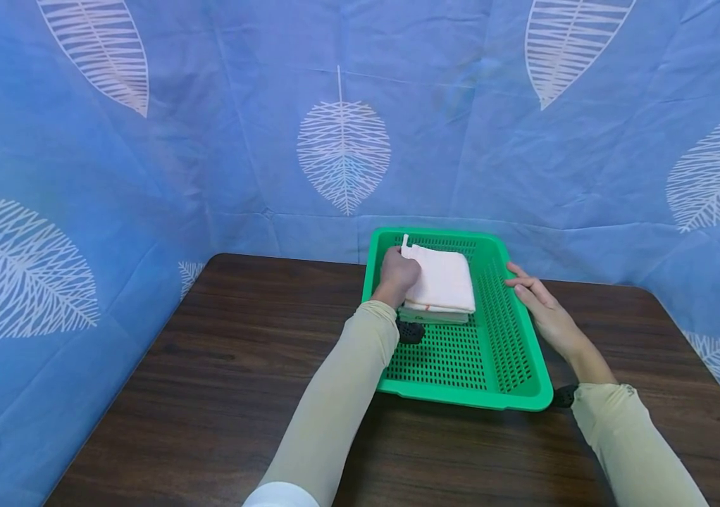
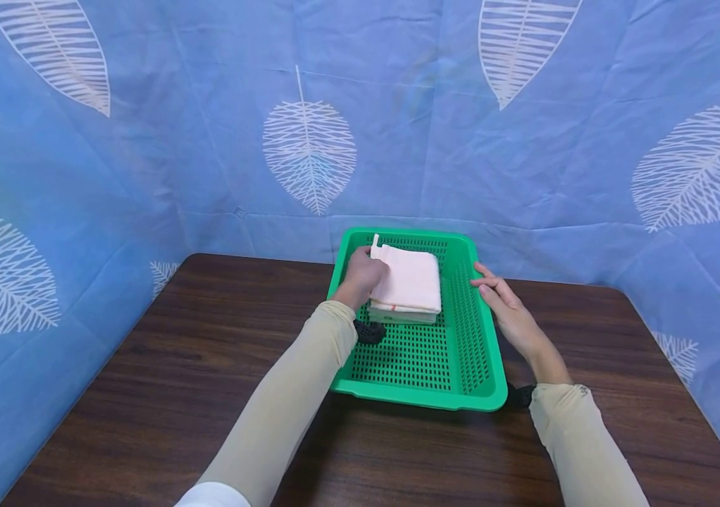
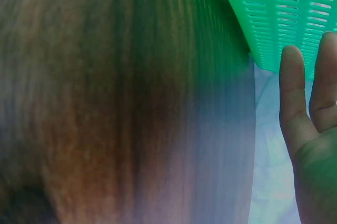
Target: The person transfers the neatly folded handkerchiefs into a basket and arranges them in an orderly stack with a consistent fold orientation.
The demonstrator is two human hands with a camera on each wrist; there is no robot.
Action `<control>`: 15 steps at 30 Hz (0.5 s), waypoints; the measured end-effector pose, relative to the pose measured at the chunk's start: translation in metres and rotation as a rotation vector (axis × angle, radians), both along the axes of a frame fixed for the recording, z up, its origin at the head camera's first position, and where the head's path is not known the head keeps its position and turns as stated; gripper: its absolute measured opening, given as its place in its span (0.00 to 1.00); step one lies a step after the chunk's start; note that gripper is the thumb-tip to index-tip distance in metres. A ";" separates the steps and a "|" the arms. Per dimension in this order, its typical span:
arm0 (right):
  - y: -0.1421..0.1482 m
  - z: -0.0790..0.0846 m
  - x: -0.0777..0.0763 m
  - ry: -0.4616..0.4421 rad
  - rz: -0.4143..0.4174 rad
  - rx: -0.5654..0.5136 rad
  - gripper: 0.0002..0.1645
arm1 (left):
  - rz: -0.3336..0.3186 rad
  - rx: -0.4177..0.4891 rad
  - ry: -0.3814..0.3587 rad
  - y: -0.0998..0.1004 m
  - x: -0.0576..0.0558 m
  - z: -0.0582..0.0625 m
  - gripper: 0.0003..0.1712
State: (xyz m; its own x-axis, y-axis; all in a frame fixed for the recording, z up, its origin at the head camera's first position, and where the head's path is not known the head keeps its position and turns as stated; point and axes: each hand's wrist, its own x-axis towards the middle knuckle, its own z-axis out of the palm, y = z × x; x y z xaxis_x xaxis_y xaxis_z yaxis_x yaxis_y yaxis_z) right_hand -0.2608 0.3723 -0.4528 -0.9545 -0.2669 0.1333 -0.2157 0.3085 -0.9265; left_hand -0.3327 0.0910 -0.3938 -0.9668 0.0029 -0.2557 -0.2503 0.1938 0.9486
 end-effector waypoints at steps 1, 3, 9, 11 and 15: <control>0.000 0.000 0.000 0.000 0.000 0.000 0.26 | 0.002 -0.015 0.006 0.000 0.000 0.000 0.32; 0.000 0.000 0.000 -0.001 0.001 -0.002 0.26 | 0.004 -0.048 0.013 0.000 0.001 0.000 0.33; -0.001 -0.001 0.001 0.000 0.014 -0.009 0.25 | -0.003 -0.111 0.002 0.000 0.001 0.000 0.38; -0.001 -0.001 0.001 0.001 0.014 -0.007 0.25 | -0.021 -0.151 -0.012 0.001 0.002 0.000 0.41; -0.001 0.000 0.001 -0.009 0.006 0.006 0.27 | -0.103 -0.260 -0.013 0.001 0.003 0.000 0.45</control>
State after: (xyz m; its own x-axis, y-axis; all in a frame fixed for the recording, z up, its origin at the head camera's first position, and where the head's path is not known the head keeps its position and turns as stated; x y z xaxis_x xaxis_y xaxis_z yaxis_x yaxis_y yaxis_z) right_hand -0.2598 0.3709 -0.4523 -0.9541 -0.2731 0.1227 -0.2087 0.3129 -0.9266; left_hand -0.3299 0.0920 -0.3934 -0.9613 0.0339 -0.2735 -0.2286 0.4557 0.8603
